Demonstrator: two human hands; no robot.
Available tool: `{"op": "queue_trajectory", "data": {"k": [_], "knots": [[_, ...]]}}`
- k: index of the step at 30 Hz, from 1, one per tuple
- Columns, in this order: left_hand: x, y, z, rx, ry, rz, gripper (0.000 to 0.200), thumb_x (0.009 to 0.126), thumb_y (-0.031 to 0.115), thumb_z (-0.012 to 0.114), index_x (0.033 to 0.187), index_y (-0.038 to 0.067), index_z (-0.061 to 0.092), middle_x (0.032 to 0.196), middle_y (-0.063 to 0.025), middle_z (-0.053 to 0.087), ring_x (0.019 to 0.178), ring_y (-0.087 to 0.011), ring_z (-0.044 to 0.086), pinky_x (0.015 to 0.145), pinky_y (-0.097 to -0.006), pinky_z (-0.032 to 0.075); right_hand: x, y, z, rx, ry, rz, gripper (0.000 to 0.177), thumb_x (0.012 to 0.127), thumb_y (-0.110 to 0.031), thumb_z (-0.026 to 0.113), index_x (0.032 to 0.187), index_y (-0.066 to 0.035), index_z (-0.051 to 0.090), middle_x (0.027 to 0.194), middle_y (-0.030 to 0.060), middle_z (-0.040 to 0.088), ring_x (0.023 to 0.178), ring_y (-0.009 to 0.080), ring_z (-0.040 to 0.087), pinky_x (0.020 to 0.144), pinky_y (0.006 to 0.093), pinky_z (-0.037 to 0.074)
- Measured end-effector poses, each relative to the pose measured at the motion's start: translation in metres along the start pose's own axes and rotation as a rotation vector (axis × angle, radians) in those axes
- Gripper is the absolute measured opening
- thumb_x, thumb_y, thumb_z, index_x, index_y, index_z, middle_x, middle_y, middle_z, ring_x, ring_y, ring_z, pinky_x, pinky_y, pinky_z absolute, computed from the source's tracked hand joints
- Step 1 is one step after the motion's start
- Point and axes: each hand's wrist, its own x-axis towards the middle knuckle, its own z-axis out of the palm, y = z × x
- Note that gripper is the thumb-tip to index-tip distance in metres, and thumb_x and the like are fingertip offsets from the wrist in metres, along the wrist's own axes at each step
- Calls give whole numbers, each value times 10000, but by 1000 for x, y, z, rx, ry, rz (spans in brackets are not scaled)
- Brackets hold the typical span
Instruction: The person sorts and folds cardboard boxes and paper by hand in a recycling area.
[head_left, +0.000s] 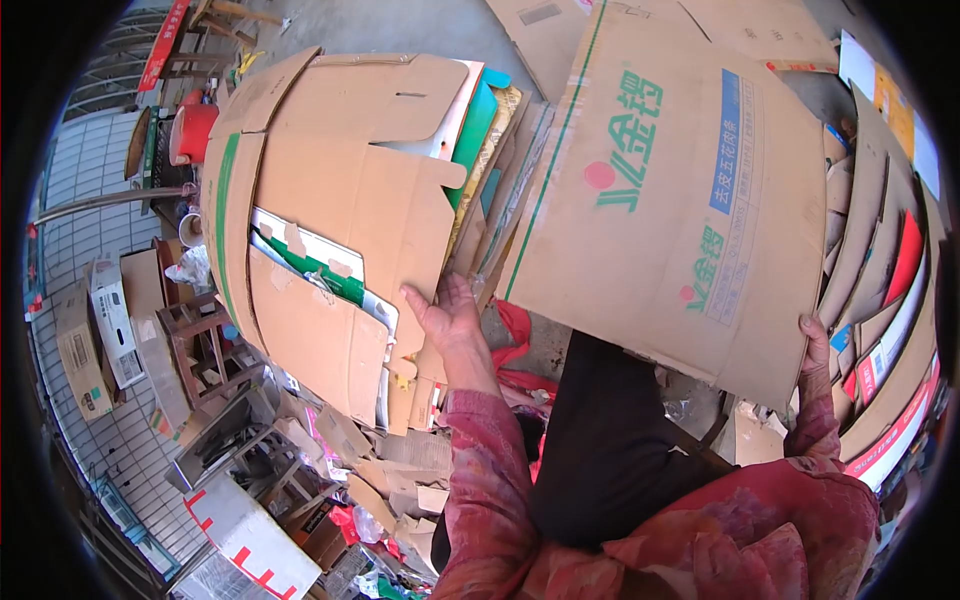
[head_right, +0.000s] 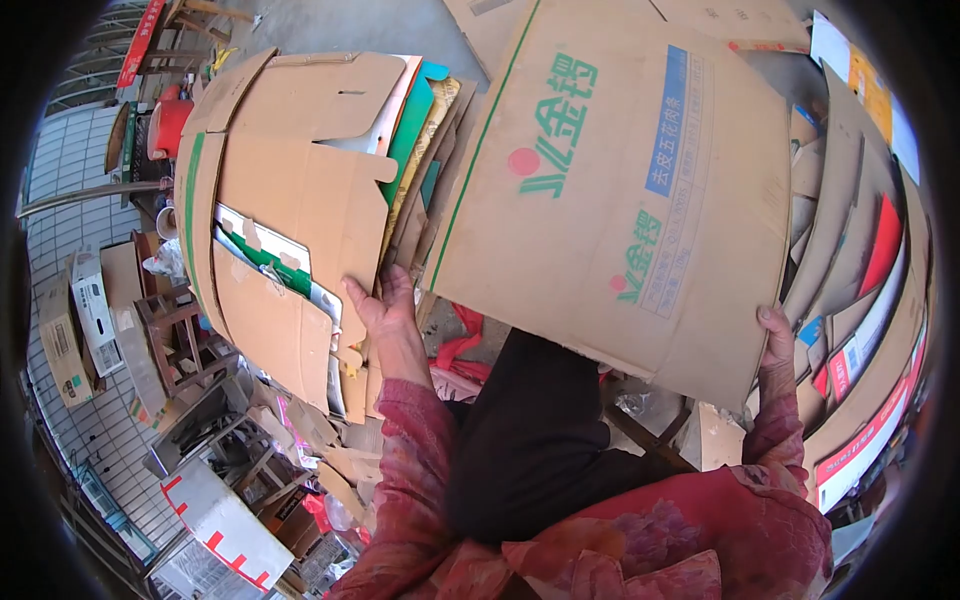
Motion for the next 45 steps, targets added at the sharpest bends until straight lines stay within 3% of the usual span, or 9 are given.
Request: {"op": "queue_trajectory", "data": {"k": [4,10,12,14,20,26,31,38,45], "knots": [[2,-3,5,183,128,-40,641,714,417,653,1180,51,407,1137,-124,401,1065,-271,364,905,-371,378,-2,1,-3,5,52,13,568,696,-164,620,1169,53,393,1021,148,558,864,249,595,769,354,502],[14,5,0,4,194,-55,563,699,416,665,1091,59,476,1063,-85,461,997,-227,426,849,-354,408,-1,1,-5,13,52,9,553,702,-152,615,1168,48,396,1025,144,557,879,242,590,777,351,498],[15,10,0,-282,288,-192,386,695,386,667,953,120,562,925,-40,535,871,-180,475,713,-362,434,-1,1,-3,1,50,-15,554,700,-154,619,1167,47,398,1026,143,556,883,241,589,779,350,497],[8,14,5,-221,288,-185,373,677,372,682,923,116,566,860,-33,542,803,-163,473,662,-324,398,-2,0,-3,-10,47,-29,556,699,-156,622,1166,46,399,1027,142,556,886,241,588,781,349,496],[5,20,1,-310,132,-247,343,697,321,672,938,101,563,849,-33,537,785,-165,459,663,-324,359,-1,6,-18,-24,30,15,614,699,-164,628,1207,31,344,1067,155,527,916,255,573,791,372,494],[-16,33,3,-233,-129,-109,321,723,207,657,986,68,538,885,-52,567,791,-184,512,648,-306,407,13,16,-8,11,-7,9,548,692,-114,618,1169,40,396,1026,145,555,894,247,586,785,364,493],[-30,41,10,-226,-181,-121,300,729,183,651,976,48,547,901,-66,580,797,-189,522,661,-305,420,32,36,-18,75,-47,128,604,675,-118,636,1189,42,364,1010,159,562,858,279,598,767,395,503],[-32,47,14,-261,-209,-58,293,739,172,644,964,15,541,893,-83,575,807,-196,531,686,-311,433,69,69,-20,62,-127,86,602,668,-108,629,1196,22,372,1032,146,554,862,256,595,773,375,497],[-42,71,30,-168,-209,-37,282,749,177,639,955,7,550,900,-89,581,820,-201,544,725,-303,449,102,93,34,90,-259,109,612,653,-88,654,1192,11,382,1052,125,547,948,241,559,830,368,460]]}}
